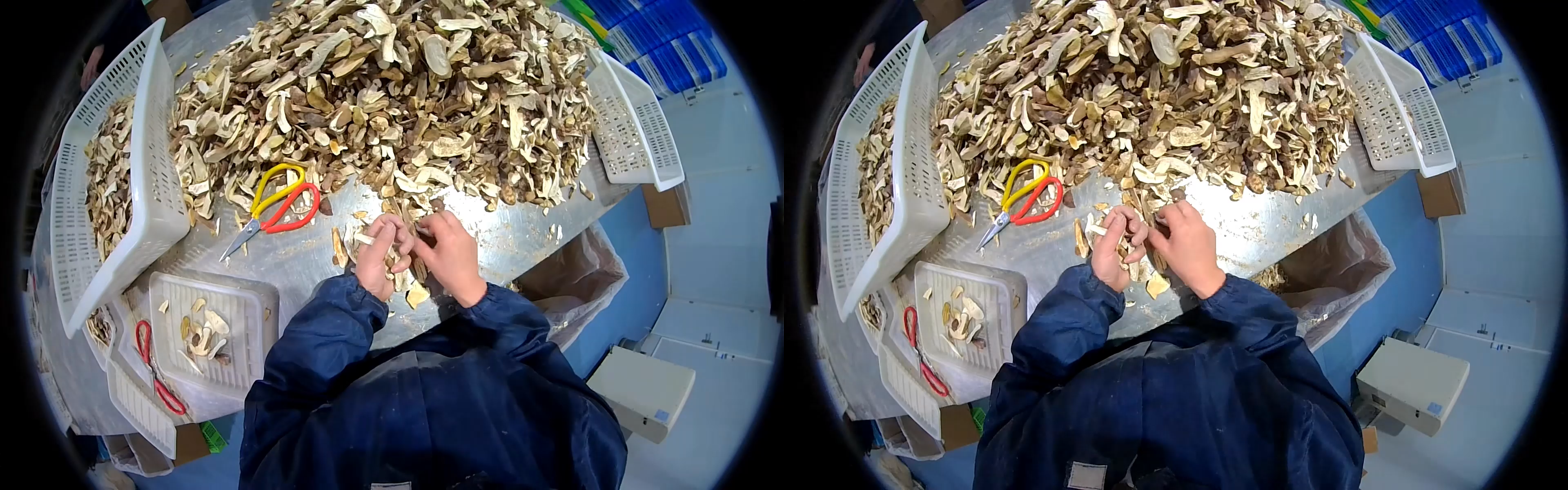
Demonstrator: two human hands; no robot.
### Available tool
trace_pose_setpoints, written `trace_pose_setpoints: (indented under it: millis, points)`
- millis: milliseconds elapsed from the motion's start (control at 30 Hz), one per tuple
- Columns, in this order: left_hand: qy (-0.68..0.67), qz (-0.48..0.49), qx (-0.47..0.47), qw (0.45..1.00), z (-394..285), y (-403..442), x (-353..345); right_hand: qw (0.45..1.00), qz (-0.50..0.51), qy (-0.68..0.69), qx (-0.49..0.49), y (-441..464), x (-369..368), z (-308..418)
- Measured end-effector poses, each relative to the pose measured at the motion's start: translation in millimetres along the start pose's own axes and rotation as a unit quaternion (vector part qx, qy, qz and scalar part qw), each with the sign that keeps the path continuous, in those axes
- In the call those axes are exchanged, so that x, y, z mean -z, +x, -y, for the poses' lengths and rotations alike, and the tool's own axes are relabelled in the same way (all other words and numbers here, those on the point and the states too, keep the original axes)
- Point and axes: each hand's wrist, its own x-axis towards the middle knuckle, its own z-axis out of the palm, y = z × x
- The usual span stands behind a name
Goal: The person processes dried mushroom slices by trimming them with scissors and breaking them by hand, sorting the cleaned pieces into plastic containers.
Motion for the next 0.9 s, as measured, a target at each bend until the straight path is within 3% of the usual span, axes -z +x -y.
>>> trace_pose_setpoints:
  millis: [133,233,300,367,433,467,600,733,900]
  points:
    - [0.013,0.010,-0.009,1.000,-3,-2,-3,0.998,0.024,-0.058,0.015,1,-5,3]
    - [0.027,-0.009,0.004,1.000,-3,-1,-2,0.977,0.051,0.171,-0.113,7,7,-13]
    - [0.058,-0.037,0.012,0.998,-4,0,-6,0.889,0.086,0.387,-0.230,12,26,-12]
    - [0.093,-0.024,0.051,0.994,-4,0,-10,0.845,0.156,0.445,-0.252,15,46,-5]
    - [0.110,0.018,0.094,0.989,-2,-2,-8,0.857,0.197,0.424,-0.214,9,42,-9]
    - [0.108,-0.006,0.099,0.989,3,-2,-2,0.863,0.217,0.414,-0.194,7,41,-10]
    - [0.076,-0.030,0.081,0.993,4,-2,-3,0.787,0.161,0.536,-0.258,3,39,-9]
    - [0.029,-0.009,0.096,0.995,7,0,0,0.918,0.132,0.351,-0.126,-8,18,-8]
    - [0.036,-0.014,0.131,0.991,4,-3,-3,0.940,0.113,0.319,-0.048,-11,13,-7]
